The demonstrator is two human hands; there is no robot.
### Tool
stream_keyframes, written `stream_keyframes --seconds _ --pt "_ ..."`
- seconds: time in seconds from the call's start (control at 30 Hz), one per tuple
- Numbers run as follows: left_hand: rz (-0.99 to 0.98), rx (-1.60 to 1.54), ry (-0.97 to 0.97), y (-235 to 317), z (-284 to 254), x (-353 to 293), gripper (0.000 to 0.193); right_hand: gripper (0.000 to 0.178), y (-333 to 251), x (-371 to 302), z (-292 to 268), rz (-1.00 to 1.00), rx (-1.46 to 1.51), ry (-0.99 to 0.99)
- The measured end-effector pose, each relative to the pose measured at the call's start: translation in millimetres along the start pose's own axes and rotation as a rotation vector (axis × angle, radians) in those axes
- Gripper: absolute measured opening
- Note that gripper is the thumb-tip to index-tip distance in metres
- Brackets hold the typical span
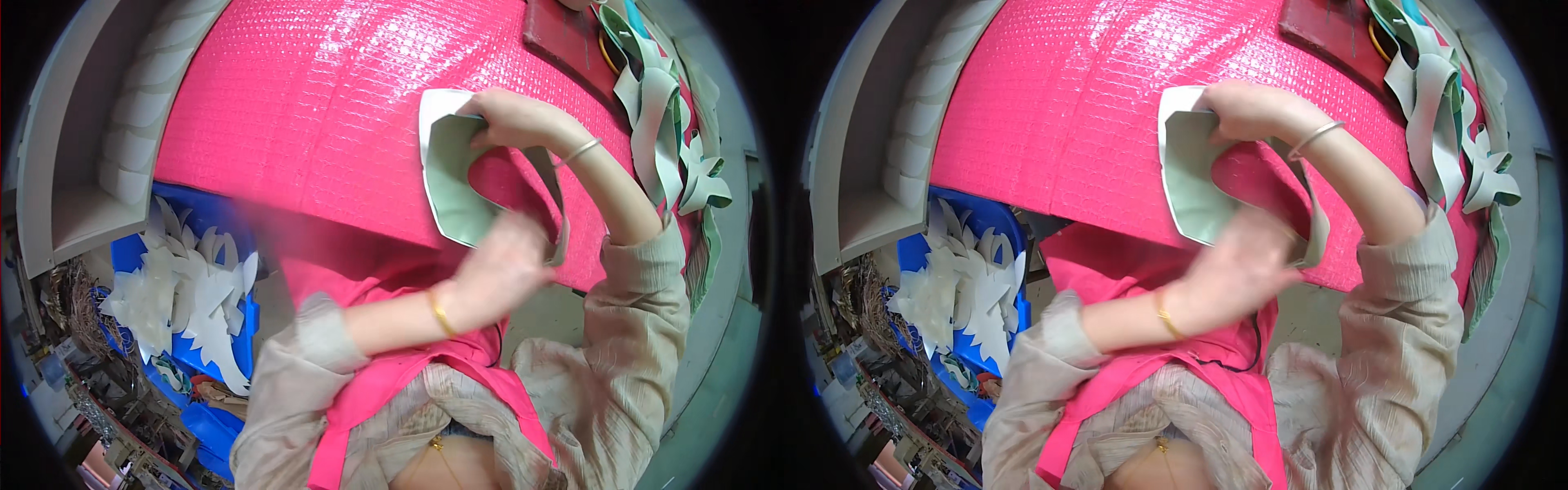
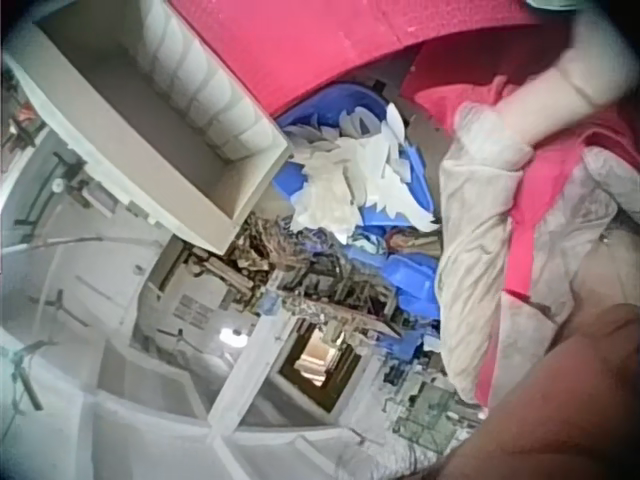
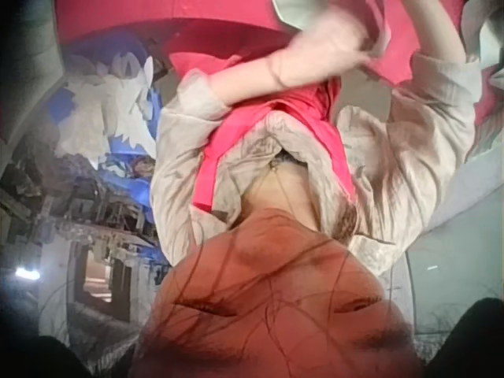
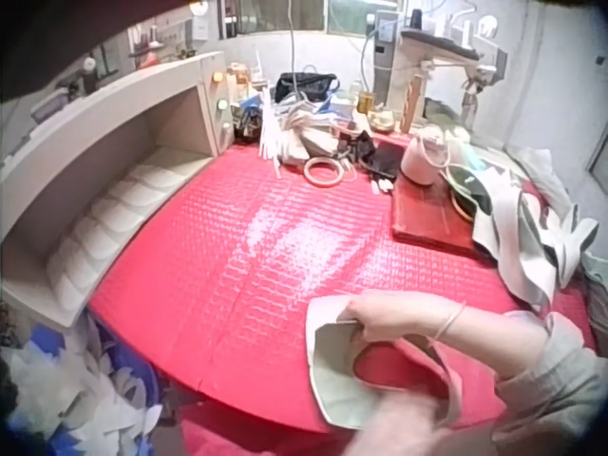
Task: The person assembles shoe components by hand on a pink workbench. They pick up white and green shoe parts, align them, and press them together to form a shoe upper. The person handles the items one at a time, inspecting the fit and smoothing the edges.
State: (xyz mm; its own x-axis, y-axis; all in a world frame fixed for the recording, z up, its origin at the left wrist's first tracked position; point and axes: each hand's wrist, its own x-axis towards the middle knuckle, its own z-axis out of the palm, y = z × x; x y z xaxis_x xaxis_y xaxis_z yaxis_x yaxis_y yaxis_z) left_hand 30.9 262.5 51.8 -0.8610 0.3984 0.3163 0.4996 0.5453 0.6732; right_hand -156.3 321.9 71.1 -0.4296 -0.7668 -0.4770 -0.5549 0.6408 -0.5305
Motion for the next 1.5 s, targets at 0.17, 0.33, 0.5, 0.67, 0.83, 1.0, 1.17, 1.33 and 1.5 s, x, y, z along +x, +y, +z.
stream_keyframes --seconds 0.17,0.33,0.5,0.67,0.83,1.0,1.17,1.33,1.5 --pt "-0.195 0.433 0.097 -60.3 -18.0 -24.2 0.047 0.024 -8.2 4.3 -2.6 -0.09 -0.16 0.01" --pt "-0.177 0.496 0.076 -63.7 -15.9 -22.6 0.048 0.024 -4.9 4.8 -1.8 -0.173 -0.377 0.057" --pt "-0.327 0.524 -0.063 -54.1 -18.6 -4.0 0.046 0.025 -1.3 11.7 2.3 -0.154 -0.434 0.047" --pt "-0.119 0.544 0.108 -71.9 -5.3 -0.7 0.042 0.029 -0.9 17.9 -0.9 -0.106 -0.421 0.04" --pt "-0.115 0.483 0.074 -74.6 -10.1 3.6 0.038 0.031 2.5 17.1 -5.7 -0.052 -0.394 0.025" --pt "-0.045 0.623 0.102 -72.4 -5.8 14.1 0.037 0.03 1.1 7.3 -15.8 -0.059 -0.279 -0.105" --pt "-0.066 0.393 0.104 -83.9 -9.2 12.9 0.032 0.025 7.1 13.3 -15.1 -0.021 -0.496 -0.075" --pt "0.027 0.687 -0.021 -80.2 -9.7 31.2 0.032 0.023 10.3 13.8 -10.1 0.068 -0.469 -0.063" --pt "-0.006 0.373 0.102 -90.7 -6.8 28.2 0.028 0.021 10.9 13.2 -9.3 0.071 -0.557 -0.008"
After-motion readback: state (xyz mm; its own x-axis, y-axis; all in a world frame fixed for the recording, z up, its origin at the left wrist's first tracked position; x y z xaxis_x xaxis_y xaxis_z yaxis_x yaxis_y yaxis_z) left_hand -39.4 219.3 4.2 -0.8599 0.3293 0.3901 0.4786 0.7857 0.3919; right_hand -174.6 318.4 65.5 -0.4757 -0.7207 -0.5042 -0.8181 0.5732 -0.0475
